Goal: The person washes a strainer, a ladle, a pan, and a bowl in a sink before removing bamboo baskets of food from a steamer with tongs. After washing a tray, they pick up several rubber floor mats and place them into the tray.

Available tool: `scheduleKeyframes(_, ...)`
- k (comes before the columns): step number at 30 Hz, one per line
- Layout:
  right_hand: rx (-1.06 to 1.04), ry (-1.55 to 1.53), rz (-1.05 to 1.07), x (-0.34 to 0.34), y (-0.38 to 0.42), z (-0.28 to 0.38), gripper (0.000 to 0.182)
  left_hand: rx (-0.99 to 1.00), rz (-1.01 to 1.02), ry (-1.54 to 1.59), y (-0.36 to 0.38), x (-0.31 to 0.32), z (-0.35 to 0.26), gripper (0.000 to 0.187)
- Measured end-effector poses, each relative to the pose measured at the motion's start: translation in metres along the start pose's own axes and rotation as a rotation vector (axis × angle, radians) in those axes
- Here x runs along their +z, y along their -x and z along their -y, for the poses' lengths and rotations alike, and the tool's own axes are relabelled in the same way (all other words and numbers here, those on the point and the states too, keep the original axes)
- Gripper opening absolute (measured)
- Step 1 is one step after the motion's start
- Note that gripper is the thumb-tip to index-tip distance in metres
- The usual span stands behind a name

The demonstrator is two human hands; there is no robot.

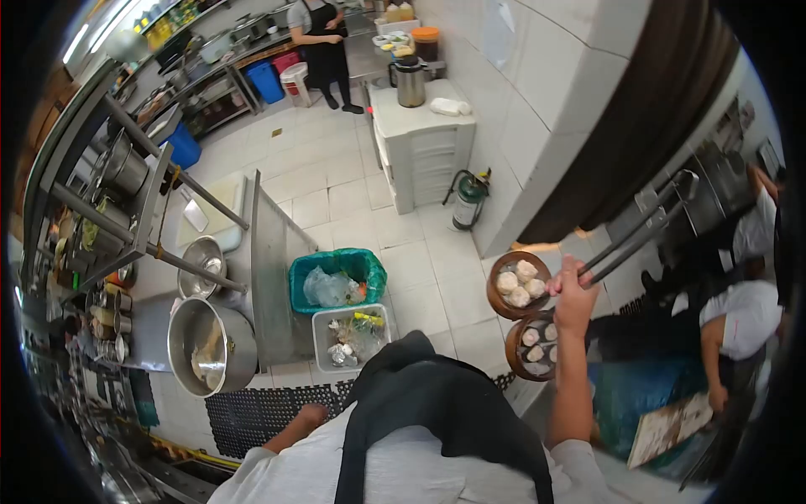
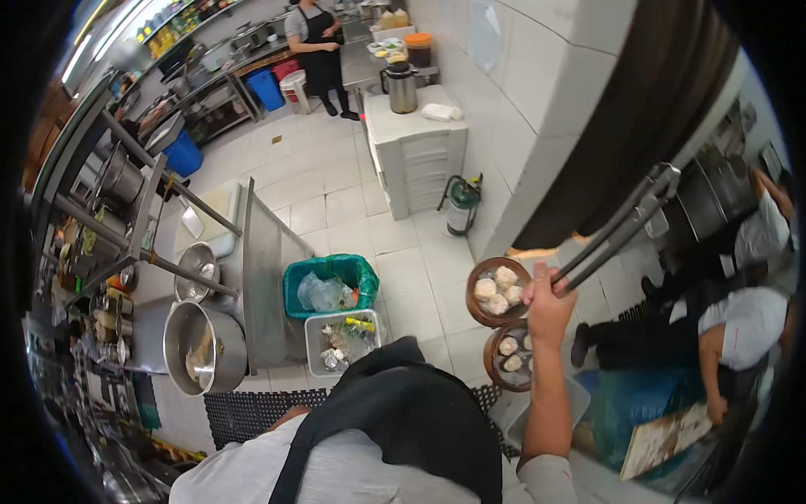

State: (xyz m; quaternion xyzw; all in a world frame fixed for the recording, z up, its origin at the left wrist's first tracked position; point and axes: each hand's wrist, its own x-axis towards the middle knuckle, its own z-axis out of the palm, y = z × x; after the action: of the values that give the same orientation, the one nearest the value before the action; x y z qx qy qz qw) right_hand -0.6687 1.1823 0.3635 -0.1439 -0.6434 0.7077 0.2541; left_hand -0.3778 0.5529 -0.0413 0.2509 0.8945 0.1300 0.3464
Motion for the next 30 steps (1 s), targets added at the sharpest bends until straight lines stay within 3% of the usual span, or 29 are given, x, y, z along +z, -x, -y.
scheduleKeyframes(4, 0.043, -0.091, 0.188, 0.095, -0.068, -0.026, 0.032, 0.026, -0.009, 0.177, -0.07, 0.02, -0.03, 0.029)
scheduleKeyframes(7, 0.107, -0.089, 0.319, 0.18, -0.109, -0.042, 0.033, -0.427, -0.064, 0.736, -0.12, -0.013, -0.038, 0.025)
scheduleKeyframes(10, 0.147, -0.102, 0.483, 0.263, -0.153, -0.061, 0.033, -0.866, -0.326, 1.523, -0.176, -0.065, -0.031, 0.022)
scheduleKeyframes(12, 0.213, -0.049, 0.565, 0.309, -0.171, -0.072, 0.034, -0.994, -0.505, 1.834, -0.2, -0.111, -0.027, 0.021)
scheduleKeyframes(14, 0.216, -0.044, 0.649, 0.351, -0.192, -0.084, 0.039, -1.036, -0.61, 1.954, -0.218, -0.162, -0.021, 0.016)
scheduleKeyframes(21, 0.267, -0.028, 0.832, 0.476, -0.244, -0.124, 0.04, -1.019, -0.843, 2.03, -0.232, -0.233, 0.007, 0.025)
scheduleKeyframes(26, 0.366, -0.021, 0.927, 0.565, -0.283, -0.157, 0.041, -1.286, -1.044, 2.063, -0.239, -0.221, -0.016, 0.022)
scheduleKeyframes(28, 0.392, -0.04, 0.99, 0.603, -0.301, -0.177, 0.043, -1.239, -0.819, 1.749, -0.242, -0.186, -0.033, 0.02)
scheduleKeyframes(30, 0.434, -0.054, 1.049, 0.642, -0.325, -0.193, 0.043, -1.051, -0.407, 0.895, -0.247, -0.168, -0.057, 0.02)
